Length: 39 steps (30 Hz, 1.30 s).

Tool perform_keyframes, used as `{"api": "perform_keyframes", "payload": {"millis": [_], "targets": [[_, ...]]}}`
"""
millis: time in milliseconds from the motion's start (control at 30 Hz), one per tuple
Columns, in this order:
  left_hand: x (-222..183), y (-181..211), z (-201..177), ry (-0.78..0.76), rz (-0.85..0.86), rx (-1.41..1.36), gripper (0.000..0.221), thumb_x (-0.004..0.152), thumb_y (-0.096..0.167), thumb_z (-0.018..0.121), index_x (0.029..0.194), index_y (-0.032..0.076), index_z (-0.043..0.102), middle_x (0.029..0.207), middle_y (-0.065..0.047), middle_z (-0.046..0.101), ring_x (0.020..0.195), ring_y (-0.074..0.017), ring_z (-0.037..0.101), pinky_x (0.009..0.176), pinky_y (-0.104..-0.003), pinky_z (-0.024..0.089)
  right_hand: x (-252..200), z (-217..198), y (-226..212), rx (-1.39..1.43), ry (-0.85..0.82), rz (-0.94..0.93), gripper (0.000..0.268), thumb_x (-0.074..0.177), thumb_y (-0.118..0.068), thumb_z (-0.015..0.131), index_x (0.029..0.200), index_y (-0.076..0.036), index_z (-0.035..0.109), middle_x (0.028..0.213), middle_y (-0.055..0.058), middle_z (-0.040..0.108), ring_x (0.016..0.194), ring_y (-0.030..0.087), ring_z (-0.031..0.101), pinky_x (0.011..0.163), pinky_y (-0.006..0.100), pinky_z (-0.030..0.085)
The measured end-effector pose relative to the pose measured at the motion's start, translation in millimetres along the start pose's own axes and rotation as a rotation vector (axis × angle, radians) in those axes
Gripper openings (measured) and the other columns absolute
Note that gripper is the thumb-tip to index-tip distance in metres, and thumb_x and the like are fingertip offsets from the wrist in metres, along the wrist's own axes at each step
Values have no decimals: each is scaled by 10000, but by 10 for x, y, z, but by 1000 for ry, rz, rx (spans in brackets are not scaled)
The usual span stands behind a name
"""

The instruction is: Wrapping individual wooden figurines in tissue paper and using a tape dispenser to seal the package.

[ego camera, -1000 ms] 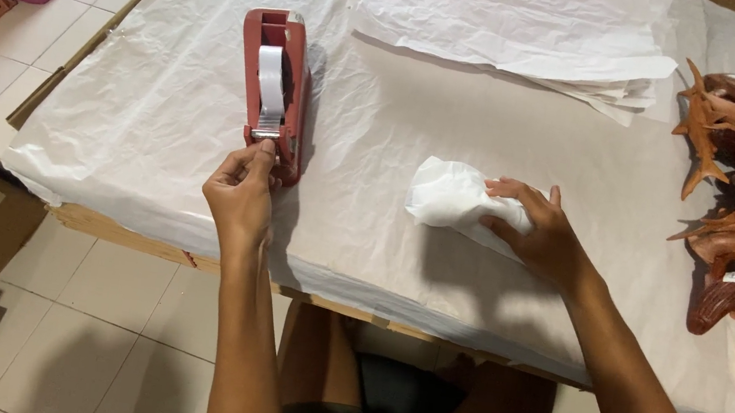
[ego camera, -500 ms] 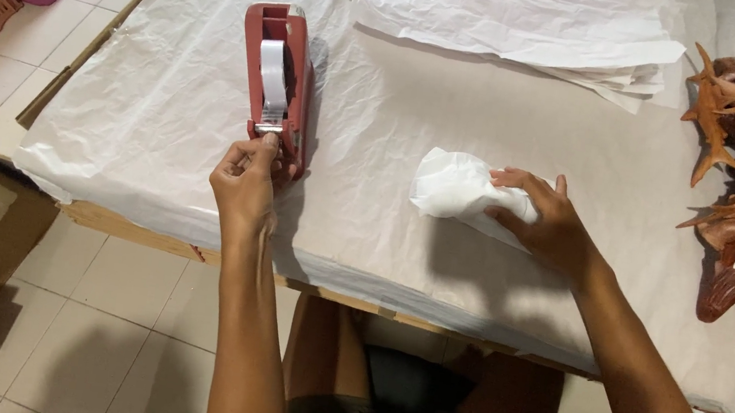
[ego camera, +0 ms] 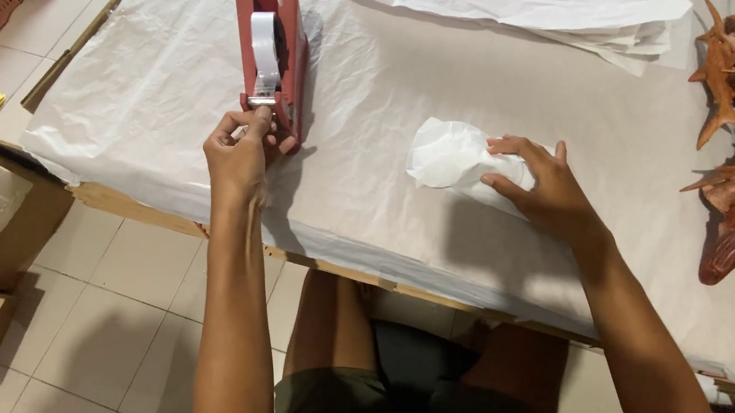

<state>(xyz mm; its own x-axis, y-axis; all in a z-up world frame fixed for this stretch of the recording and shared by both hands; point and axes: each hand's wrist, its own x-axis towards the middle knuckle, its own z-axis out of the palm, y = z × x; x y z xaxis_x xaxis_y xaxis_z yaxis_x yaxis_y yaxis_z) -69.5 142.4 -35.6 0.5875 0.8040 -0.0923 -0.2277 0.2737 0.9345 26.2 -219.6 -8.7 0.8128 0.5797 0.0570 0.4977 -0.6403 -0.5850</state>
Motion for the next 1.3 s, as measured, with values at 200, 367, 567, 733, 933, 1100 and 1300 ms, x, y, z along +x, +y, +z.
{"api": "perform_keyframes", "payload": {"millis": [200, 367, 567, 733, 933, 1100, 1300], "targets": [[-100, -326, -10, 57, -96, -1, 124, 885, 105, 717, 812, 48, 635, 680, -109, 604, 559, -112, 577, 569, -308, 693, -3, -11, 183, -31, 17, -16, 416, 975, -471, 635, 1277, -193, 568, 1408, 96, 614, 1427, 339, 468, 1167, 787, -1], [-424, -30, -25, 43, -33, 103, 135, 914, 167, 730, 881, 70, 642, 800, -95, 616, 647, -116, 629, 592, -293, 693, 10, 6, 92, -4, 40, -62, 411, 988, -512, 610, 1280, -226, 577, 1376, 51, 635, 1411, 284, 494, 1156, 788, 41], [-704, -68, -96, -88, 25, 184, 145, 999, 219, 683, 1095, 111, 695, 918, -69, 645, 709, -94, 615, 549, -211, 614, -9, 78, 174, 12, 96, -107, 397, 953, -397, 705, 1270, -199, 571, 1356, 72, 641, 1408, 290, 496, 1127, 812, 76], [-974, 43, 297, -360, 105, 141, 124, 1034, 135, 631, 1124, 75, 690, 1020, -104, 670, 798, -132, 602, 527, -198, 547, -22, 153, 315, 37, 147, -133, 406, 942, -366, 742, 1267, -202, 561, 1337, 55, 647, 1409, 297, 488, 1119, 811, 86], [-877, 81, 1061, -929, 424, 352, 76, 972, 11, 695, 1032, 29, 738, 1171, -174, 679, 874, -288, 690, 537, -306, 583, 39, 213, 487, -22, 163, -144, 450, 891, -406, 782, 1251, -236, 571, 1308, 14, 599, 1334, 289, 523, 1140, 789, 162], [-750, -13, 1543, -1334, 263, 610, 262, 899, 27, 711, 1131, 122, 787, 955, -100, 748, 650, -147, 559, 593, -313, 551, 17, 165, 421, 23, 104, -94, 514, 882, -393, 781, 1293, -239, 514, 1322, 14, 588, 1358, 294, 514, 1177, 742, 100], [-697, 112, 1861, -1464, 153, 945, 317, 906, 177, 733, 1219, 213, 759, 1025, -105, 783, 663, -182, 601, 673, -340, 538, -65, 105, 293, 38, 143, -110, 536, 865, -290, 793, 1233, -141, 433, 1256, 145, 634, 1298, 377, 567, 1184, 727, 101]]}}
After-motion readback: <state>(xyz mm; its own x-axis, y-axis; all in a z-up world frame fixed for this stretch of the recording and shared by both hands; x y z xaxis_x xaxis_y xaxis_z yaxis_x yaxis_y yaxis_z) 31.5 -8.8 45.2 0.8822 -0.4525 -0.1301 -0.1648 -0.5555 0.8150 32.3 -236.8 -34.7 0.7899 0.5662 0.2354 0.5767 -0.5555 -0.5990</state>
